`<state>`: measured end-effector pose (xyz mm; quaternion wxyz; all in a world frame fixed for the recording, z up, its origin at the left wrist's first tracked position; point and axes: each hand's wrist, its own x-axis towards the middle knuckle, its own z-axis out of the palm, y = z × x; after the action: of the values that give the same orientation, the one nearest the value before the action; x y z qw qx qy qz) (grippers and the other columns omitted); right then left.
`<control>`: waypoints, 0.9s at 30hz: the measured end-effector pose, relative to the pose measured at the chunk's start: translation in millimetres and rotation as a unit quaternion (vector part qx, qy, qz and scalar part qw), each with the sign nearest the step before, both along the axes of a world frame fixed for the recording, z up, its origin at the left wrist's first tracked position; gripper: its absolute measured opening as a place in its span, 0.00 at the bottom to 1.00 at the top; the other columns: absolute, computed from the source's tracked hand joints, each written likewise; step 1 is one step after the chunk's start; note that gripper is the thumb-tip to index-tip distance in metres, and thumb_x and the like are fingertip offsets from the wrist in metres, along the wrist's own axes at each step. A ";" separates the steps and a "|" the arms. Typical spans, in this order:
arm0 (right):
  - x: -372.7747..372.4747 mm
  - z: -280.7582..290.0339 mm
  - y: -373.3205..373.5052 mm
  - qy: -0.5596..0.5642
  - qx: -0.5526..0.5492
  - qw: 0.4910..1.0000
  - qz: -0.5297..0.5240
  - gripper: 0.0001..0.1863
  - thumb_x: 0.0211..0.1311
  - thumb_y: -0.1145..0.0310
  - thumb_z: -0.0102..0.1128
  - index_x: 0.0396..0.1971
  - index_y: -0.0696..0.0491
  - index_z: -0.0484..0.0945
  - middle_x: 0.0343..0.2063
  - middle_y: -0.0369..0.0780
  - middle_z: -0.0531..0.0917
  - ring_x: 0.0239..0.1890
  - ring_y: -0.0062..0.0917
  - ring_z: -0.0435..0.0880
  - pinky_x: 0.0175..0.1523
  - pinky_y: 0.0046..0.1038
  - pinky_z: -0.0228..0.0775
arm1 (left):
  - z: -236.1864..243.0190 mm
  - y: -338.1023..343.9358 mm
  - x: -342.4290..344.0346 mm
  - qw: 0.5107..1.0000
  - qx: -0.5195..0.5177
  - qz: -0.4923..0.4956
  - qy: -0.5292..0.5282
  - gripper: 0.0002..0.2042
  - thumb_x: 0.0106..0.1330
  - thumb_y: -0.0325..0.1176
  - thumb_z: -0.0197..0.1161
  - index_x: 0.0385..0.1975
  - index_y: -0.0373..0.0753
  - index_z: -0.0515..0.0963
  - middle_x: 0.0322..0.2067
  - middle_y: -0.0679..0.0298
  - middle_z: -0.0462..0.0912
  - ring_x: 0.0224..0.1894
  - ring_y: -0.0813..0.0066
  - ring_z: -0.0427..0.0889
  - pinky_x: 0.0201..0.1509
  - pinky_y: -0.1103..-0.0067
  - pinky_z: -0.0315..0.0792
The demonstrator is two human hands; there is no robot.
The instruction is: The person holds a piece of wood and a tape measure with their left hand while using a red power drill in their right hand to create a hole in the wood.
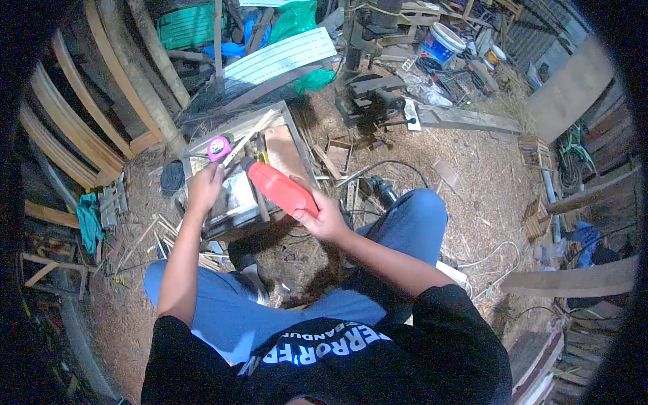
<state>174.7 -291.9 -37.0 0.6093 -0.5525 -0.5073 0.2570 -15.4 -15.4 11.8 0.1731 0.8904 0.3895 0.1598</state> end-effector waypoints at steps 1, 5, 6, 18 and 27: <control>0.6 -0.1 -1.2 -0.004 -0.006 1.000 -0.004 0.42 0.71 0.47 0.63 0.73 0.62 0.62 0.67 0.46 0.76 0.68 0.30 0.74 0.73 0.34 0.61 | 0.6 -1.8 2.3 1.000 -0.004 0.000 -0.006 0.18 0.77 0.46 0.51 0.38 0.36 0.80 0.35 0.42 0.84 0.41 0.38 0.83 0.45 0.51 0.74; -1.6 1.0 -0.4 0.000 0.022 1.000 -0.017 0.36 0.68 0.61 0.67 0.72 0.59 0.66 0.64 0.46 0.79 0.67 0.31 0.77 0.71 0.33 0.65 | 3.3 -4.7 2.9 1.000 -0.026 0.000 -0.002 0.18 0.77 0.46 0.51 0.38 0.36 0.80 0.37 0.42 0.84 0.43 0.38 0.83 0.46 0.51 0.74; -2.7 1.9 -0.5 0.012 0.016 1.000 -0.012 0.36 0.69 0.60 0.67 0.72 0.59 0.67 0.64 0.46 0.79 0.67 0.30 0.77 0.71 0.33 0.65 | 2.7 -4.5 1.3 1.000 -0.018 -0.005 -0.007 0.18 0.77 0.46 0.51 0.38 0.36 0.80 0.37 0.42 0.84 0.43 0.38 0.83 0.46 0.52 0.74; -1.5 -2.3 0.8 0.013 0.020 1.000 -0.017 0.36 0.69 0.58 0.67 0.71 0.58 0.68 0.64 0.46 0.79 0.65 0.31 0.78 0.70 0.33 0.65 | 4.9 -6.5 5.8 1.000 -0.013 -0.010 -0.008 0.18 0.77 0.45 0.52 0.38 0.36 0.81 0.34 0.42 0.84 0.41 0.38 0.83 0.45 0.52 0.74; -0.7 -3.2 0.4 0.012 0.016 1.000 -0.014 0.35 0.68 0.64 0.66 0.72 0.58 0.66 0.65 0.45 0.78 0.67 0.30 0.77 0.71 0.33 0.64 | 3.1 -4.0 4.7 1.000 -0.006 -0.010 -0.008 0.19 0.77 0.46 0.52 0.37 0.36 0.82 0.32 0.41 0.84 0.39 0.37 0.83 0.44 0.51 0.74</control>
<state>174.0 -291.5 -40.2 0.6275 -0.5469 -0.4963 0.2467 -10.6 -19.4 14.9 0.1830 0.8917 0.3806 0.1631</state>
